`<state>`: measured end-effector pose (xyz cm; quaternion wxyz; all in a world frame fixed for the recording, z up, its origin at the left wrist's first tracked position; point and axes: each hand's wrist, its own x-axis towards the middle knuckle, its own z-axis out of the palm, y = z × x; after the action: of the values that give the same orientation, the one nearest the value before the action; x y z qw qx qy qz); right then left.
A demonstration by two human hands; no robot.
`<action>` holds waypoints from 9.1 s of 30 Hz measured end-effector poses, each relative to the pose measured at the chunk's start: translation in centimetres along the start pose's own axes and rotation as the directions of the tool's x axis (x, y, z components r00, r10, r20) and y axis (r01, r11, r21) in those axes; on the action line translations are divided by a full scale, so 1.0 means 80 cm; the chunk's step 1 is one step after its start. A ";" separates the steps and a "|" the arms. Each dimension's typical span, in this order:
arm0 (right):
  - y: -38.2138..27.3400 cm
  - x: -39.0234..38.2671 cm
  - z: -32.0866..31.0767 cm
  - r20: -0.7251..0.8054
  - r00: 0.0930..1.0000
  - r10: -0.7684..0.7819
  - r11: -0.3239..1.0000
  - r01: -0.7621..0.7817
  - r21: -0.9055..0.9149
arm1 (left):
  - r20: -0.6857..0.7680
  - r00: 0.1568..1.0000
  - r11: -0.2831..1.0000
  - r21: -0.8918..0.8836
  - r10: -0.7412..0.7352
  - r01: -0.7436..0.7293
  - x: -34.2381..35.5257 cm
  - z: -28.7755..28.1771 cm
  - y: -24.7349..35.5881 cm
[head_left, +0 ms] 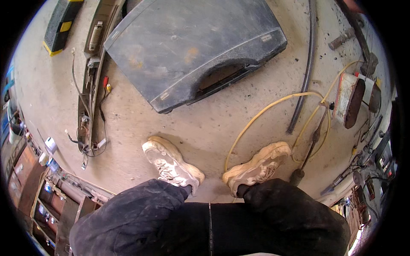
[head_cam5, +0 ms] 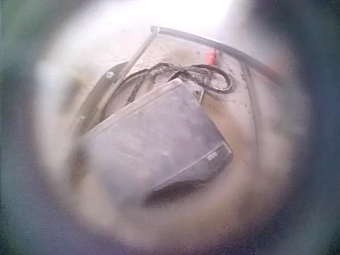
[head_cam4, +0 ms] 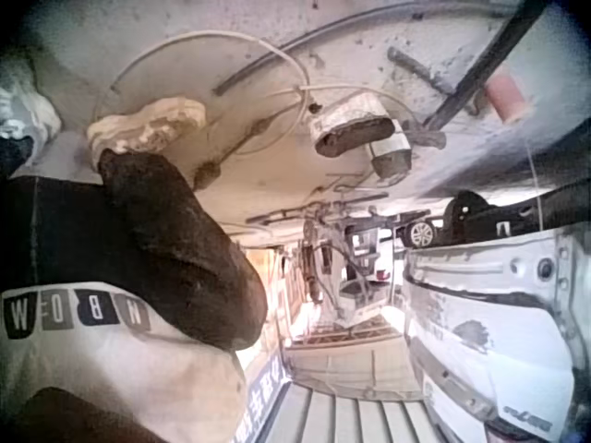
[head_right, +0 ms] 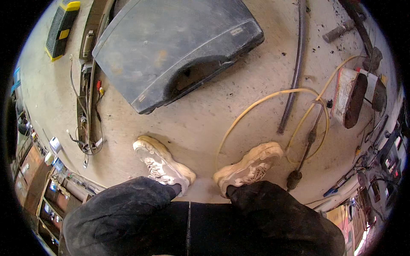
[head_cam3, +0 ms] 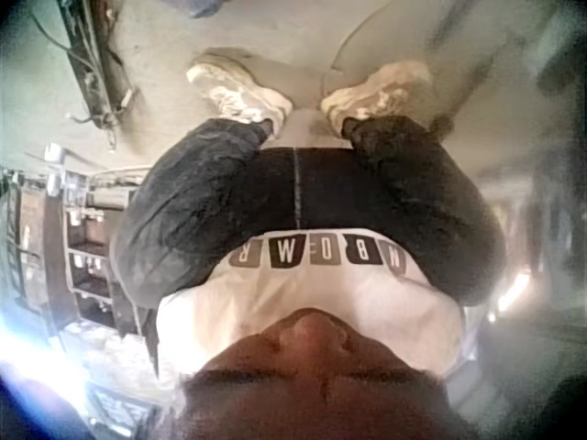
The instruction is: The person repairs a detached car bumper in a workshop. They use a screwdriver to adjust internal components and a heat gun to apply heat to the plastic surface, likely for reshaping or adhesion.
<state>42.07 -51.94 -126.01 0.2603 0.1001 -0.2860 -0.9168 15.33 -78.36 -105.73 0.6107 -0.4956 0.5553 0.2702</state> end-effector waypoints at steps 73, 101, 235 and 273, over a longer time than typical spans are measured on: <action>-0.527 0.232 0.779 0.378 -0.085 -0.922 0.056 -0.995 -0.087 | 0.195 0.002 -0.170 0.860 0.981 -0.482 -0.323 -0.168 0.508; -0.575 0.030 0.690 0.171 -0.519 -0.838 0.131 -0.494 -0.860 | 0.313 -0.211 -0.359 0.901 0.926 -0.241 -0.269 0.008 0.599; -0.233 0.505 0.591 -0.383 0.650 -0.656 -0.656 -0.743 -0.136 | 0.717 -0.187 -0.736 0.674 0.672 -0.064 -0.209 -0.154 0.442; -0.138 0.684 0.717 0.139 0.051 -0.989 -0.129 0.163 -0.978 | 0.296 -0.692 -0.552 0.815 0.659 -0.177 -0.364 -0.243 0.527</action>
<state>-27.83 -46.37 -87.47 -0.2064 0.4528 0.4773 -0.7243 -36.66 -74.24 -88.98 -0.1429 0.4100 0.8764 0.2083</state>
